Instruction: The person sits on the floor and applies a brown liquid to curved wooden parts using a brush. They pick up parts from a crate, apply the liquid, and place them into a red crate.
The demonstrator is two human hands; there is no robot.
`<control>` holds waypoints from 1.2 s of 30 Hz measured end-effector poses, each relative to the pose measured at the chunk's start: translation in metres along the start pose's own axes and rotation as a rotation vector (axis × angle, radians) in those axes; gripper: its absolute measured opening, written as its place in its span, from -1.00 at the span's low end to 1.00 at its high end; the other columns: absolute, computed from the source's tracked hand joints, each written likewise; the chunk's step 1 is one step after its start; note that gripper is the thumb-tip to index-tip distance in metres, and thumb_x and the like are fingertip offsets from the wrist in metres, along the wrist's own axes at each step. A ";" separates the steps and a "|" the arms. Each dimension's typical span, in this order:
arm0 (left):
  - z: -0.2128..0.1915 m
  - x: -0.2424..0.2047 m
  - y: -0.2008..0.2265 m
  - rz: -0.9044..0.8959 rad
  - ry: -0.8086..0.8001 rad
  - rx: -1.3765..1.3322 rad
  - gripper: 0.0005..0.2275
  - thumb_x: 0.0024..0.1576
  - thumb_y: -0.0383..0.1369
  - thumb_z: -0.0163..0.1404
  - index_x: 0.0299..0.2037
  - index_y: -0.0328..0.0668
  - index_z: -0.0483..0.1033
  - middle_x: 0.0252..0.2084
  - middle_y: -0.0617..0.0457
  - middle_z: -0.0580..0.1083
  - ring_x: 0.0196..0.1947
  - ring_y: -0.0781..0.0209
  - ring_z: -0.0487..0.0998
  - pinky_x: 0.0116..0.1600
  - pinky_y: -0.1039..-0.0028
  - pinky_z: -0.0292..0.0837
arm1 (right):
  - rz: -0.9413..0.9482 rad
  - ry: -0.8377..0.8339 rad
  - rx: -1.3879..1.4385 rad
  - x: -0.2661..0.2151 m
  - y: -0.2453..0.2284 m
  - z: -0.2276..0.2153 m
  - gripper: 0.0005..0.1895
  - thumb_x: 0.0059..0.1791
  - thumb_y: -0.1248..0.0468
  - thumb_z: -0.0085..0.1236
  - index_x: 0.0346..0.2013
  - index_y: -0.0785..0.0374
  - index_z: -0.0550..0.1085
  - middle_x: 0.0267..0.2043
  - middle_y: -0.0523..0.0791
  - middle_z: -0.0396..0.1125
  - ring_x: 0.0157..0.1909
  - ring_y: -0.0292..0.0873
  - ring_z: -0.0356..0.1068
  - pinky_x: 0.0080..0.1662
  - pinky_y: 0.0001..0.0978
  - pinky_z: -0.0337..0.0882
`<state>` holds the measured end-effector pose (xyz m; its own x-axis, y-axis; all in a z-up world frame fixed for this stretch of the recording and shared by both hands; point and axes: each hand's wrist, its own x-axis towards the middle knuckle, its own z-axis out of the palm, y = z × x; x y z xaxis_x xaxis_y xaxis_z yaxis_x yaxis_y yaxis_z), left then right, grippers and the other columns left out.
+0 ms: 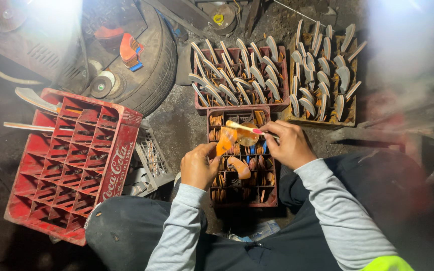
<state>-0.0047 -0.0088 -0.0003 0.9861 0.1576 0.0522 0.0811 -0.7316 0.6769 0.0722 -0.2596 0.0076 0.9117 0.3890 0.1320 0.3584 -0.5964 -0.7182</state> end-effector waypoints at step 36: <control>-0.003 0.001 -0.004 0.050 0.070 -0.143 -0.72 -0.02 -0.39 0.25 -0.11 -0.26 0.65 -0.24 -0.12 0.61 -0.24 -0.06 0.65 -0.12 0.30 0.53 | -0.059 -0.087 0.216 0.004 0.024 0.001 -0.76 -0.08 0.34 0.19 -0.13 0.29 0.58 -0.21 -0.03 0.54 -0.17 -0.09 0.57 -0.10 -0.30 0.51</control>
<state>-0.0050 -0.0035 -0.0005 0.9756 0.1726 0.1359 0.0059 -0.6389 0.7693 0.0844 -0.2711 -0.0096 0.8663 0.4835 0.1258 0.3511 -0.4100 -0.8418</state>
